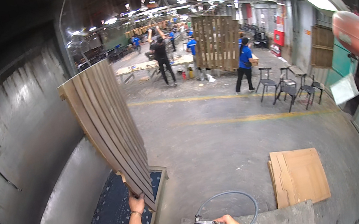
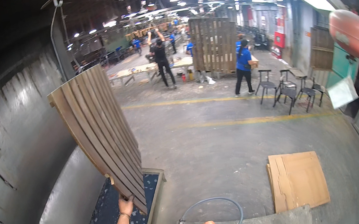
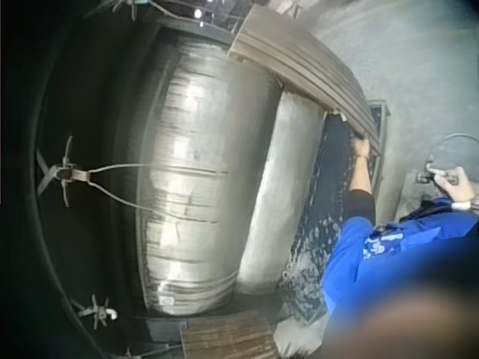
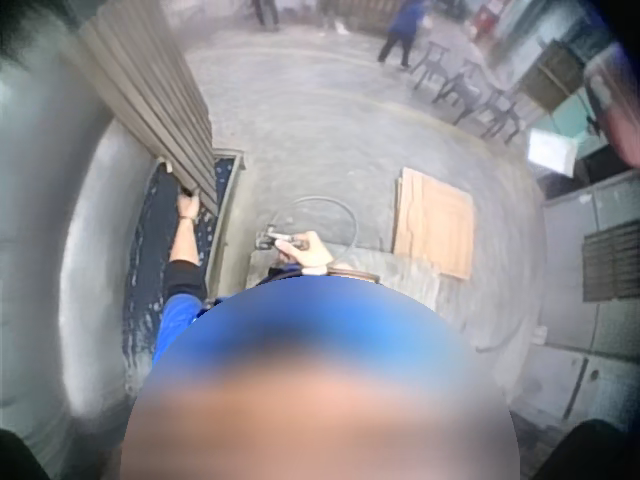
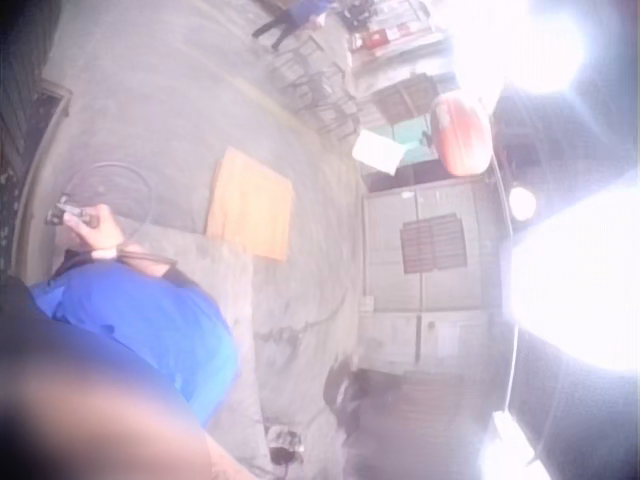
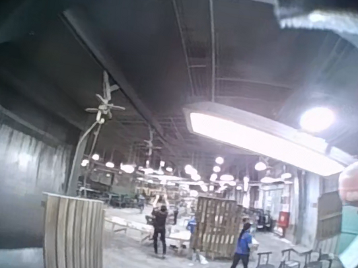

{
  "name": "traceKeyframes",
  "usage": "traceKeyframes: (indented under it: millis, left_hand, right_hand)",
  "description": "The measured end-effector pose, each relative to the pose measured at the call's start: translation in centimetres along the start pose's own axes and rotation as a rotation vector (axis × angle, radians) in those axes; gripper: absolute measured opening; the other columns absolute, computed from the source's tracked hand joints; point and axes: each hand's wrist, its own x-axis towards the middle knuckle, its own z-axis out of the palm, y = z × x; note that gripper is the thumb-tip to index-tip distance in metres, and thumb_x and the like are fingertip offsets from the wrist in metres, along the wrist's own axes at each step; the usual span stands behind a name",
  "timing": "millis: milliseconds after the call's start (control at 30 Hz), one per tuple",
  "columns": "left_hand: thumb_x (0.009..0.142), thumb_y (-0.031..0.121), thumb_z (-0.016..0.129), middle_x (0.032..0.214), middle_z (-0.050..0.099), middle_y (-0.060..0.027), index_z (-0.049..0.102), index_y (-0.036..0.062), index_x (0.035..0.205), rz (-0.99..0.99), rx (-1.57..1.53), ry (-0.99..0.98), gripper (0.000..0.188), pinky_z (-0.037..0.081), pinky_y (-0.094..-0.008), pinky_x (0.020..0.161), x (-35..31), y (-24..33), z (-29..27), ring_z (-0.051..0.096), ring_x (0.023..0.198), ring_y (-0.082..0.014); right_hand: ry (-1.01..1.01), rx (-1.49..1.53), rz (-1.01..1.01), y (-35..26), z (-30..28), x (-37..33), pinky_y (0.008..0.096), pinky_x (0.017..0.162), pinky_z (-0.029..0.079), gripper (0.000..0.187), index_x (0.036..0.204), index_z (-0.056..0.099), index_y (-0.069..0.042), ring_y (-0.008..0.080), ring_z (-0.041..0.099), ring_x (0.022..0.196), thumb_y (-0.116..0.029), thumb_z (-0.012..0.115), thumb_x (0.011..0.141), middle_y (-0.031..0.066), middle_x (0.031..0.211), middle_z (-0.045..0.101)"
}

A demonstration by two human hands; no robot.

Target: The person uses a spray gun to apply finish to hanging wooden slatted panels in a spray booth. They repeatedly reposition each panel by hand to coat all sides, then move to the next panel and repeat the process.

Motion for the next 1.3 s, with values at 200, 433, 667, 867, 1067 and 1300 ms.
traceKeyframes:
  millis: [200, 433, 667, 867, 1067, 1300]
  left_hand:
    - [0.086, 0.006, 0.071, 0.134, 0.062, -0.0224, 0.042, -0.0061, 0.148, 0.033, -0.196, 0.043, 0.07, 0.049, -0.0376, 0.099, -7.9, 0.4, -3.0, 0.064, 0.119, -0.0308]
    - [0.088, 0.009, 0.073, 0.122, 0.068, -0.0197, 0.055, -0.0091, 0.133, -0.045, -0.082, 0.11, 0.053, 0.049, -0.0364, 0.096, -22.4, -1.7, -8.8, 0.066, 0.109, -0.0268]
    - [0.089, 0.016, 0.075, 0.118, 0.07, -0.0213, 0.059, -0.0119, 0.126, -0.108, -0.055, 0.142, 0.049, 0.05, -0.0358, 0.095, -29.6, -1.9, -13.3, 0.066, 0.106, -0.0267]
    - [0.088, 0.021, 0.077, 0.113, 0.072, -0.0243, 0.062, -0.0133, 0.121, 0.169, -0.141, 0.059, 0.05, 0.051, -0.037, 0.093, -33.0, 0.9, -15.0, 0.069, 0.103, -0.0292]
    - [0.087, 0.023, 0.077, 0.107, 0.071, -0.0285, 0.062, -0.0132, 0.119, 0.197, -0.046, 0.097, 0.051, 0.052, -0.0415, 0.086, -37.9, 2.6, -17.7, 0.07, 0.097, -0.0361]
    - [0.091, 0.024, 0.069, 0.106, 0.071, -0.0284, 0.062, -0.013, 0.119, 0.302, 0.044, 0.236, 0.047, 0.052, -0.0442, 0.084, -43.8, 4.7, -21.4, 0.07, 0.094, -0.0402]
  right_hand:
    - [0.057, 0.017, -0.008, 2.6, 3.9, -5.6, 0.0273, 0.069, 0.05, 0.051, 0.076, 0.074, -0.004, 0.0068, 0.06, 0.069, -0.05, 0.068, 0.098, -0.0003, 0.068, 0.068]
    - [0.081, 0.045, -0.052, 5.0, 8.7, -15.2, 0.0255, 0.071, 0.05, 0.049, 0.079, 0.075, -0.005, 0.0063, 0.062, 0.071, -0.049, 0.068, 0.098, -0.0008, 0.07, 0.07]
    - [0.145, 0.102, 0.099, 7.6, 13.1, -24.9, 0.026, 0.074, 0.052, 0.048, 0.084, 0.076, -0.002, 0.0082, 0.065, 0.074, -0.047, 0.069, 0.098, 0.0008, 0.075, 0.072]
    - [0.285, 0.176, 0.128, 8.1, 15.5, -30.4, 0.0259, 0.076, 0.052, 0.041, 0.089, 0.078, -0.001, 0.0081, 0.066, 0.079, -0.039, 0.068, 0.1, 0.0013, 0.079, 0.074]
    - [0.373, 0.08, 0.129, 8.1, 16.8, -34.1, 0.0259, 0.074, 0.053, 0.039, 0.093, 0.077, 0.001, 0.0084, 0.066, 0.077, -0.038, 0.073, 0.097, 0.0015, 0.079, 0.072]
    - [0.299, 0.188, -0.195, 8.7, 17.2, -40.7, 0.022, 0.055, 0.042, 0.046, 0.143, 0.058, -0.008, 0.003, 0.053, 0.065, -0.026, 0.067, 0.102, -0.0003, 0.089, 0.07]
